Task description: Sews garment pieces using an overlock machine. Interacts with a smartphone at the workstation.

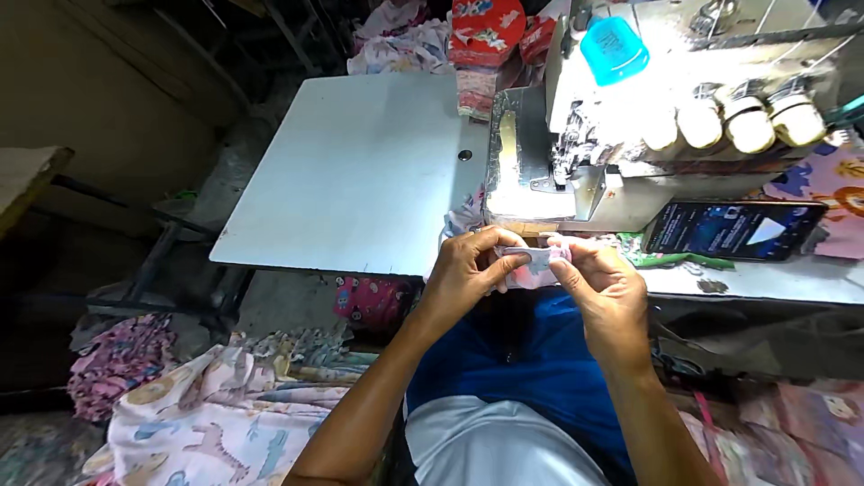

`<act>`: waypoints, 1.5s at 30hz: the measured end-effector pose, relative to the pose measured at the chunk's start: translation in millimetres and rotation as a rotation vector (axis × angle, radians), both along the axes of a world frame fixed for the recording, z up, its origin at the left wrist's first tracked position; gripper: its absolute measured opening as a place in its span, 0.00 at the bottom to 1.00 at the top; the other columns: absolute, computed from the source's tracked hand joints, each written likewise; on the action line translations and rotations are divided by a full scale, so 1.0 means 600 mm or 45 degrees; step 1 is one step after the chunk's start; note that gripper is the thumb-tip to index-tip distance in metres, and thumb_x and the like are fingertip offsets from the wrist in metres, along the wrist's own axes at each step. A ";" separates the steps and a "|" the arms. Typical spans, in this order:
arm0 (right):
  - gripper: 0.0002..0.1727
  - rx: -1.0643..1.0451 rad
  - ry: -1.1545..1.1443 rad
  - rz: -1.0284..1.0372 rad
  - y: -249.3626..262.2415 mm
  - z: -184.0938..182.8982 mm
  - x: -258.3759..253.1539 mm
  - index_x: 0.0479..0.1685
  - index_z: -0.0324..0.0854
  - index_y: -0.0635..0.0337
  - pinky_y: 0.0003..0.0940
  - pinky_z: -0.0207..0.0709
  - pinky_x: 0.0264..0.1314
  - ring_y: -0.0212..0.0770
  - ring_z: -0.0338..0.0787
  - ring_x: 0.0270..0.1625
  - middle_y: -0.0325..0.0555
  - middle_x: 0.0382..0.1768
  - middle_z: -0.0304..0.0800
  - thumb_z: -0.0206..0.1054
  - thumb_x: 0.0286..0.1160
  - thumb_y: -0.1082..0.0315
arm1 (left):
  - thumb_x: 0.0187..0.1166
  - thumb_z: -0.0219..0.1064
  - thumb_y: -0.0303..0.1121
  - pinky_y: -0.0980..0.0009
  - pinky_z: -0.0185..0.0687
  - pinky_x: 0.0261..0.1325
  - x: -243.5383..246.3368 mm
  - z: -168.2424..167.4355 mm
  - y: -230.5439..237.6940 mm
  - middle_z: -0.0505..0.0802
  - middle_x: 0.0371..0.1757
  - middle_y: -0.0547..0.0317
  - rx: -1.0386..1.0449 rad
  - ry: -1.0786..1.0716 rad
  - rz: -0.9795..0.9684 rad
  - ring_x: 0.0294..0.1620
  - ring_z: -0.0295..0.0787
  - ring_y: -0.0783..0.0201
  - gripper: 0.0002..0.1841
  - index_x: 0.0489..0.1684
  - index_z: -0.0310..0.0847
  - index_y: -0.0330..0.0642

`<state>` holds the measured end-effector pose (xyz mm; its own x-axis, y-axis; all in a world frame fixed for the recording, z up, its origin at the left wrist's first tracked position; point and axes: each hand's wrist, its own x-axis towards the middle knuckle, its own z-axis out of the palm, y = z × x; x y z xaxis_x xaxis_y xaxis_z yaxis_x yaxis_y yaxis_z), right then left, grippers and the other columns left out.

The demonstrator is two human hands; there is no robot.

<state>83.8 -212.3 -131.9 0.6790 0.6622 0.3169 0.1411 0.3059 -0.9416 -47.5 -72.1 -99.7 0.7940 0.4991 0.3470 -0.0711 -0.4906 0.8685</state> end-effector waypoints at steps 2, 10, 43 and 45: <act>0.08 -0.004 0.034 0.000 0.001 0.006 0.000 0.48 0.89 0.57 0.22 0.88 0.53 0.26 0.93 0.45 0.33 0.43 0.94 0.74 0.72 0.74 | 0.79 0.71 0.27 0.83 0.80 0.23 -0.002 0.004 -0.002 0.90 0.29 0.62 0.106 0.020 0.007 0.20 0.81 0.77 0.05 0.44 0.89 0.36; 0.08 -0.009 -0.067 0.023 -0.003 0.017 0.013 0.48 0.90 0.60 0.24 0.87 0.55 0.28 0.93 0.47 0.36 0.44 0.96 0.69 0.76 0.76 | 0.81 0.70 0.29 0.84 0.79 0.20 -0.019 0.000 -0.011 0.89 0.28 0.61 0.024 -0.022 0.145 0.17 0.81 0.77 0.06 0.45 0.90 0.36; 0.09 -0.281 -0.521 0.017 -0.083 -0.034 -0.008 0.49 0.92 0.68 0.18 0.86 0.61 0.23 0.94 0.51 0.40 0.48 0.98 0.70 0.76 0.74 | 0.74 0.73 0.30 0.52 0.77 0.64 0.019 -0.083 0.219 0.89 0.49 0.40 0.655 0.309 -0.222 0.56 0.85 0.43 0.08 0.36 0.92 0.32; 0.10 -0.446 -0.552 -0.078 -0.092 -0.047 0.000 0.48 0.91 0.70 0.16 0.85 0.59 0.22 0.93 0.49 0.42 0.46 0.97 0.69 0.78 0.72 | 0.76 0.69 0.33 0.58 0.78 0.66 0.011 -0.068 0.220 0.91 0.58 0.45 0.626 0.242 -0.237 0.60 0.87 0.50 0.09 0.40 0.91 0.35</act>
<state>83.8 -267.3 -160.4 0.5759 0.7417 0.3437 0.5456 -0.0356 -0.8373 -41.0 59.9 -140.5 0.9245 0.1601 0.3459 -0.0599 -0.8352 0.5466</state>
